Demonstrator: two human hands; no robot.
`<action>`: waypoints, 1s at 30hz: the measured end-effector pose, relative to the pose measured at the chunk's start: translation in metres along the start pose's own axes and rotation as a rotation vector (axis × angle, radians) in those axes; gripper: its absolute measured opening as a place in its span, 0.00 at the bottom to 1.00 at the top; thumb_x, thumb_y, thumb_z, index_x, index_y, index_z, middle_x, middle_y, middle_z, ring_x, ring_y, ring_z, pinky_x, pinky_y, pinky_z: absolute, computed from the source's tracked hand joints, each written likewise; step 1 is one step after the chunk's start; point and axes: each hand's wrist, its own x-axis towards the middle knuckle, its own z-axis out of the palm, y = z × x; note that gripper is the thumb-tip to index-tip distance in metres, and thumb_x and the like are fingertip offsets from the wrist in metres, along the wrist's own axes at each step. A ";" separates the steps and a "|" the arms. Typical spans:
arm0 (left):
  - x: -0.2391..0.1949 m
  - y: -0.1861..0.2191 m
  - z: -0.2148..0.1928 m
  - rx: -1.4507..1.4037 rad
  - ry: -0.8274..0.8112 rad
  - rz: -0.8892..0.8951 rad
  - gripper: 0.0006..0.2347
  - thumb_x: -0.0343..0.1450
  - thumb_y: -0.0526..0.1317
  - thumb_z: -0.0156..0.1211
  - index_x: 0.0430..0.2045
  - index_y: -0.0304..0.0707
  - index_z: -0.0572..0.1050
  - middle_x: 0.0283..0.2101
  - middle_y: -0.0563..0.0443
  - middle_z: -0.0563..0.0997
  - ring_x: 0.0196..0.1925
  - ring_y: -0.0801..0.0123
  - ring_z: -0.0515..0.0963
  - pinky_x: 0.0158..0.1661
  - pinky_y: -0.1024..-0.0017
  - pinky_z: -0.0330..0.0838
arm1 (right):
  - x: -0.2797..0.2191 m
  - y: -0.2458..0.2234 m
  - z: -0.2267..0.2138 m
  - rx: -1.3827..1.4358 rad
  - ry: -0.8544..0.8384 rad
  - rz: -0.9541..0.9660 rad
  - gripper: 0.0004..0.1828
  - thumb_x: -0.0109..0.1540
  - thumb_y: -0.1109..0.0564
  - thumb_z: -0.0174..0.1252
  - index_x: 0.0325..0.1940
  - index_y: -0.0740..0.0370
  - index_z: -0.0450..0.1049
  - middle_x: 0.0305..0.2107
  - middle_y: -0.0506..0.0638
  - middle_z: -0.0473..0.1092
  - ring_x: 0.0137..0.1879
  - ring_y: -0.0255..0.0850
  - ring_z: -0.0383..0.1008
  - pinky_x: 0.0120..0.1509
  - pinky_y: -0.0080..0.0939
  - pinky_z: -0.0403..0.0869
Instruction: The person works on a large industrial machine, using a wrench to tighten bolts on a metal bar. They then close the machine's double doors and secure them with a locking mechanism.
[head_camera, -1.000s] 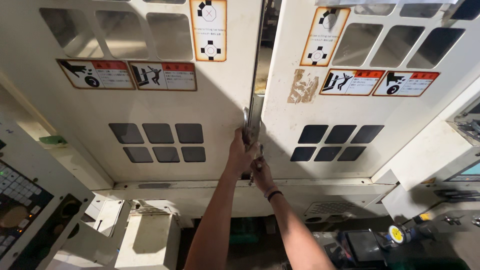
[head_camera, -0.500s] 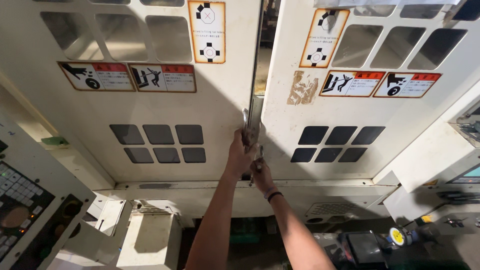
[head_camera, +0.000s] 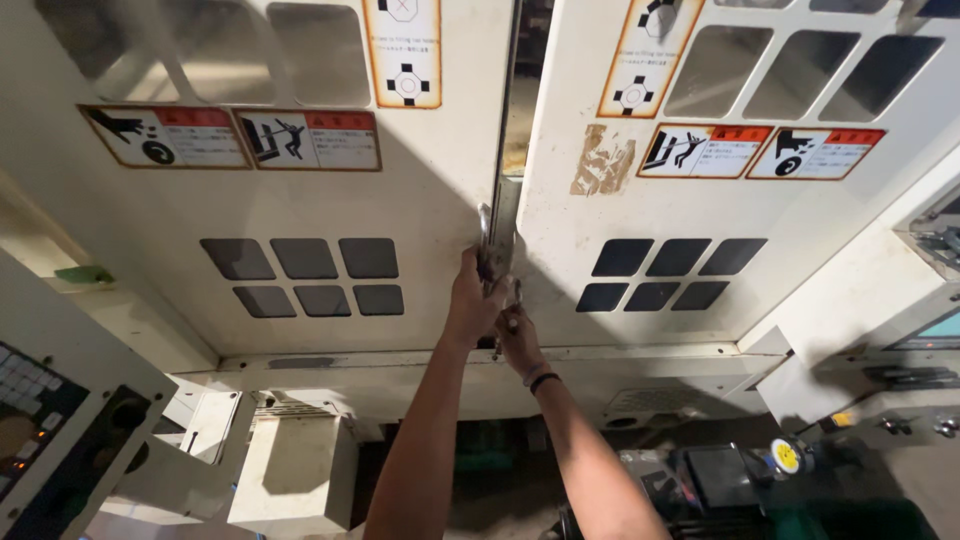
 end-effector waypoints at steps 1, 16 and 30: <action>0.000 -0.001 0.000 0.005 -0.001 -0.003 0.23 0.68 0.33 0.65 0.56 0.29 0.63 0.36 0.48 0.74 0.36 0.66 0.74 0.39 0.68 0.73 | -0.001 0.000 0.001 -0.006 0.012 0.025 0.15 0.71 0.55 0.50 0.38 0.70 0.71 0.38 0.51 0.64 0.28 0.37 0.70 0.31 0.42 0.73; 0.001 -0.001 -0.002 0.024 0.007 0.043 0.23 0.68 0.34 0.66 0.55 0.29 0.63 0.36 0.47 0.75 0.37 0.64 0.76 0.41 0.67 0.73 | 0.002 0.020 0.002 0.006 0.074 -0.057 0.07 0.69 0.60 0.53 0.39 0.68 0.70 0.37 0.50 0.65 0.33 0.36 0.71 0.31 0.38 0.71; 0.000 -0.004 -0.007 -0.006 -0.064 0.025 0.25 0.68 0.33 0.64 0.58 0.28 0.62 0.38 0.47 0.73 0.39 0.65 0.74 0.42 0.68 0.73 | -0.004 -0.001 0.005 0.103 0.045 0.090 0.07 0.70 0.62 0.51 0.40 0.70 0.69 0.41 0.48 0.63 0.33 0.37 0.71 0.32 0.37 0.74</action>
